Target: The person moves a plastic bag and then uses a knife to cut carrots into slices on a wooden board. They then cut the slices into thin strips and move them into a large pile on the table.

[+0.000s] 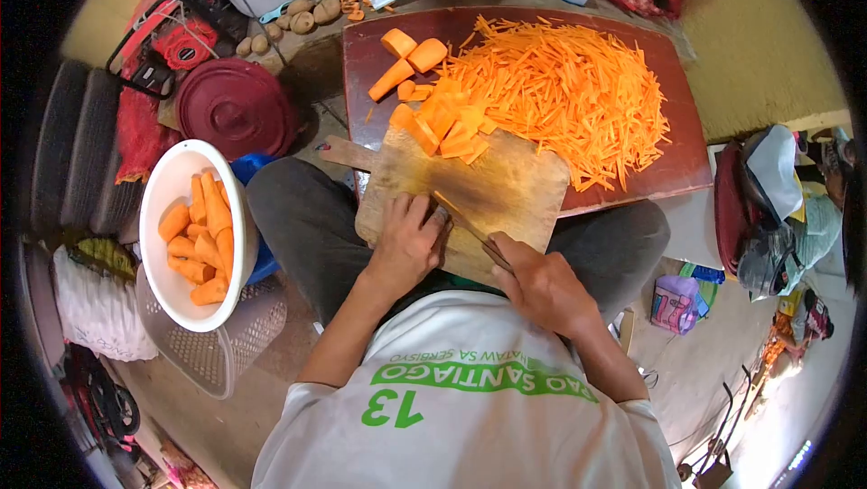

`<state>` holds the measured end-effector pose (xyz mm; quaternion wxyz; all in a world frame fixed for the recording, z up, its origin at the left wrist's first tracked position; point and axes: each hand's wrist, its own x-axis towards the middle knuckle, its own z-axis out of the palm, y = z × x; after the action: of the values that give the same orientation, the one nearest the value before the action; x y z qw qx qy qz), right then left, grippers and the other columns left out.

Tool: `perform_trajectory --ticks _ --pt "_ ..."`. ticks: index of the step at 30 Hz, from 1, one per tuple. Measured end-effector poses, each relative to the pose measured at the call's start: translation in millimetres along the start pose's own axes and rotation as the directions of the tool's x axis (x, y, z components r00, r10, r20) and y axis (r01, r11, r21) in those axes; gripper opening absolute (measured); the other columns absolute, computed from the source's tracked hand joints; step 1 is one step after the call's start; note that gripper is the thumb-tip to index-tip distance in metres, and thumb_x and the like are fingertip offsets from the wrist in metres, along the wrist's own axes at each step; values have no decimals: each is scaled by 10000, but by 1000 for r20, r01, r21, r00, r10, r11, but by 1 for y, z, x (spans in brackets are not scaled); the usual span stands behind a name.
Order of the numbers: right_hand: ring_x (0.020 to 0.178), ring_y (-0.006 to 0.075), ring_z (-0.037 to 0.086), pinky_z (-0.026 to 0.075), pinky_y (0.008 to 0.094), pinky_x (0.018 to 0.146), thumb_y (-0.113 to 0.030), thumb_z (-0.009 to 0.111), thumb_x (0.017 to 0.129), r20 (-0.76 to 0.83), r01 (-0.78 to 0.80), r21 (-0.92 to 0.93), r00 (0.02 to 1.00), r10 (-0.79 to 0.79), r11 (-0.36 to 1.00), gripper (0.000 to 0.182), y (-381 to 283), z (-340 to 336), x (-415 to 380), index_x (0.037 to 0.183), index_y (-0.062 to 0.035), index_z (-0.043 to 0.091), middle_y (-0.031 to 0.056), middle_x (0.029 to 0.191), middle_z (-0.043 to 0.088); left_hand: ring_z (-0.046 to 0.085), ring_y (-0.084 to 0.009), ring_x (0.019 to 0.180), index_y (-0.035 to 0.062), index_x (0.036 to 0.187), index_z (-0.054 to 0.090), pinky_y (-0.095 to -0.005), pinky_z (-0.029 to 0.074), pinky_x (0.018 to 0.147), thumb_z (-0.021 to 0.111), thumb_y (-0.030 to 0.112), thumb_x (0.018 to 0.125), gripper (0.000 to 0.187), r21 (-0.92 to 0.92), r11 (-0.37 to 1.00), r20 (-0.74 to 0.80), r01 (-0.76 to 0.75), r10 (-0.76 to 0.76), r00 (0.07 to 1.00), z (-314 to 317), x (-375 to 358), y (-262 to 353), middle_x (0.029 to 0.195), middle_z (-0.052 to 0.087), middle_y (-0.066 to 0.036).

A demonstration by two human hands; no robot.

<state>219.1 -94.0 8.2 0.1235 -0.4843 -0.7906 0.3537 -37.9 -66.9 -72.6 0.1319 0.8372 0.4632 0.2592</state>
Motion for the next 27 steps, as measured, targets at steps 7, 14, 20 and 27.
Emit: perform_trajectory --ticks 7,14,20,27 --pt "955 489 714 572 563 766 -167 695 1029 39 -23 -26 999 24 999 390 -8 1 11 1362 -39 537 269 1054 721 564 -376 1040 14 1162 764 -488 463 926 820 63 788 381 10 1000 -72 -3 3 997 2 1 2 1118 605 -163" --pt "941 479 713 575 555 780 -182 674 1033 24 -21 2 999 21 1000 413 -11 3 -4 1385 -23 526 258 1026 717 564 -361 1031 -1 1102 756 -486 455 909 815 43 777 333 -42 999 -48 -8 6 999 5 -2 -4 1107 616 -138" --pt "939 468 715 572 564 786 -176 660 1028 11 -3 2 1000 3 1000 394 -14 8 13 1366 -25 525 246 1007 706 574 -363 1037 -3 1087 752 -498 463 918 813 37 765 331 -15 1000 -40 -26 26 999 1 1 -1 1106 624 -133" --pt "960 480 708 565 575 773 -179 654 1033 -29 111 -73 993 -113 991 403 -15 7 -1 1379 -22 521 260 1043 708 587 -375 1043 -13 1111 747 -499 476 927 811 15 726 392 -61 998 -93 -16 10 996 4 -3 -3 1119 638 -143"
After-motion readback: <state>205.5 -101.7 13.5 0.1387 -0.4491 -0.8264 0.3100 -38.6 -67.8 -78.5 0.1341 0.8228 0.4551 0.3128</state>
